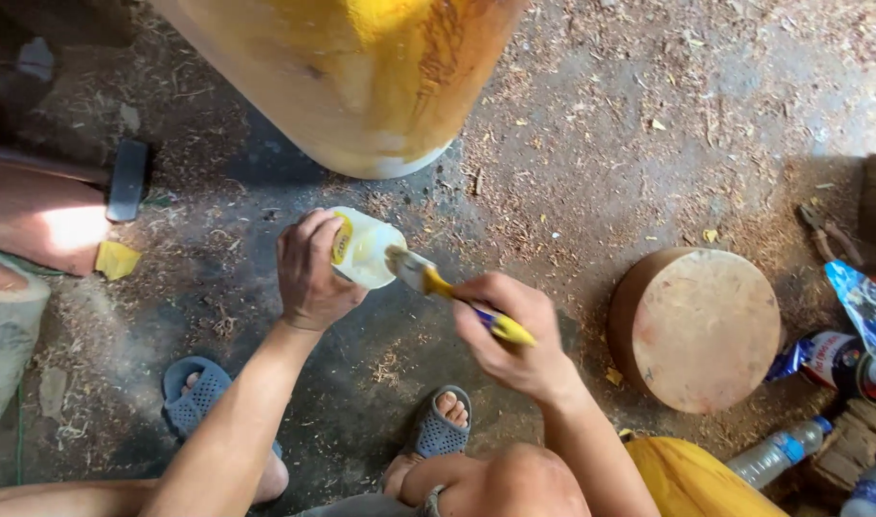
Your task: Apply a liquid finish or sealant to a large cylindrical wooden object using a brush.
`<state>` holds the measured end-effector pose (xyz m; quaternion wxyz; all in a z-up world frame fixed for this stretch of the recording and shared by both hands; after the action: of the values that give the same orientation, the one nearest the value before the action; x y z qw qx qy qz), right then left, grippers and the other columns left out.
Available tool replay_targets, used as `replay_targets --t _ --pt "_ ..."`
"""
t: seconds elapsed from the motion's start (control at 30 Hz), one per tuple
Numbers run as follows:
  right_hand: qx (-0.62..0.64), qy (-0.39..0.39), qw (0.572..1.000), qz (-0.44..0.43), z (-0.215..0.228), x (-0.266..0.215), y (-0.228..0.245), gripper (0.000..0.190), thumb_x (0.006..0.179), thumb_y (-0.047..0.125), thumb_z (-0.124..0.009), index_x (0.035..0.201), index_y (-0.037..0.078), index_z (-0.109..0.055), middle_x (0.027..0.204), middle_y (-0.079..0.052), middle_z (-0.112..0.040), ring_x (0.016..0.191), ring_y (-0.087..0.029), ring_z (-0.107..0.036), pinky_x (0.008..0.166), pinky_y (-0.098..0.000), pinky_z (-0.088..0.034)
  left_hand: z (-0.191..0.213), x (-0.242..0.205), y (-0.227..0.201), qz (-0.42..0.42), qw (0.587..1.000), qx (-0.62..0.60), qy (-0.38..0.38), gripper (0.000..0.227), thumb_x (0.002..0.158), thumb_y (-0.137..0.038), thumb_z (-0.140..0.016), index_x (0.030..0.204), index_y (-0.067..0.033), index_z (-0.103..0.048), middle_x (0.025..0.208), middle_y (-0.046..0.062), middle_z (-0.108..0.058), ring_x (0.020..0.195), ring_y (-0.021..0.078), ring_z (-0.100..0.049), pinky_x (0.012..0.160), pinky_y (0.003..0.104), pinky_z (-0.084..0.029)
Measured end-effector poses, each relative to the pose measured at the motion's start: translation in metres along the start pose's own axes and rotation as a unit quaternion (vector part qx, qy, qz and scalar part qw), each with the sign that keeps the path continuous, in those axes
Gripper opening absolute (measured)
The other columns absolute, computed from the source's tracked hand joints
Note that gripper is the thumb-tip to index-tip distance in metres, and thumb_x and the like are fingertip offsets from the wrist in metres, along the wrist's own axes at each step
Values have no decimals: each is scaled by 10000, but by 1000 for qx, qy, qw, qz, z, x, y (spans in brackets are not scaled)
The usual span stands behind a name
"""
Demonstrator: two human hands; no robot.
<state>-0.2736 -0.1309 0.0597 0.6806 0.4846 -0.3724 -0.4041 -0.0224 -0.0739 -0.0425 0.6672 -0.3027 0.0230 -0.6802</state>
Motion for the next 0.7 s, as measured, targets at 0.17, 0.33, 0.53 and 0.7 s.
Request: replay_targets --t 0.17,0.33,0.53,0.7 --pt "-48 72 996 10 -38 5 -41 120 984 45 -681 1077 17 -610 916 -108 -712 772 -168 -707 660 -295 -577 -17 0 -20 -56 998 -38 8 760 771 -321 -904 1349 -47 -494 1331 142 -572 1268 334 -591 1100 481 -416" --pt "-36 24 997 -68 -28 -10 -60 84 963 36 -697 1031 24 -650 821 -78 -720 658 -146 -677 571 -289 -543 -24 6 -23 -13 999 -37 15 763 743 -320 -895 1339 -52 -502 1294 134 -594 1209 327 -605 1068 480 -417" --pt "14 -11 996 93 -5 9 -58 135 933 -22 -703 1056 18 -667 983 -133 -722 808 -179 -710 690 -288 -594 -33 16 -10 89 996 -15 26 755 700 -359 -916 1283 -79 -526 1208 93 -627 1134 310 -627 1002 479 -412" --pt "47 -51 984 165 3 38 -63 166 910 -63 -692 1063 0 -685 1048 -199 -708 839 -225 -708 705 -311 -601 -19 20 9 169 985 26 24 817 646 -392 -938 1295 -72 -559 1151 138 -629 1058 331 -629 978 499 -427"
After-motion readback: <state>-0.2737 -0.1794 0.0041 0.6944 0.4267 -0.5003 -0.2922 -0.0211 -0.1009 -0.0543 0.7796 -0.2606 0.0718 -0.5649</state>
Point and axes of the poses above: each hand's wrist, its own x-axis towards the middle knuckle, its own z-axis out of the back of the hand, y = z × x, the point moved 3 cm from there along x, towards the middle knuckle
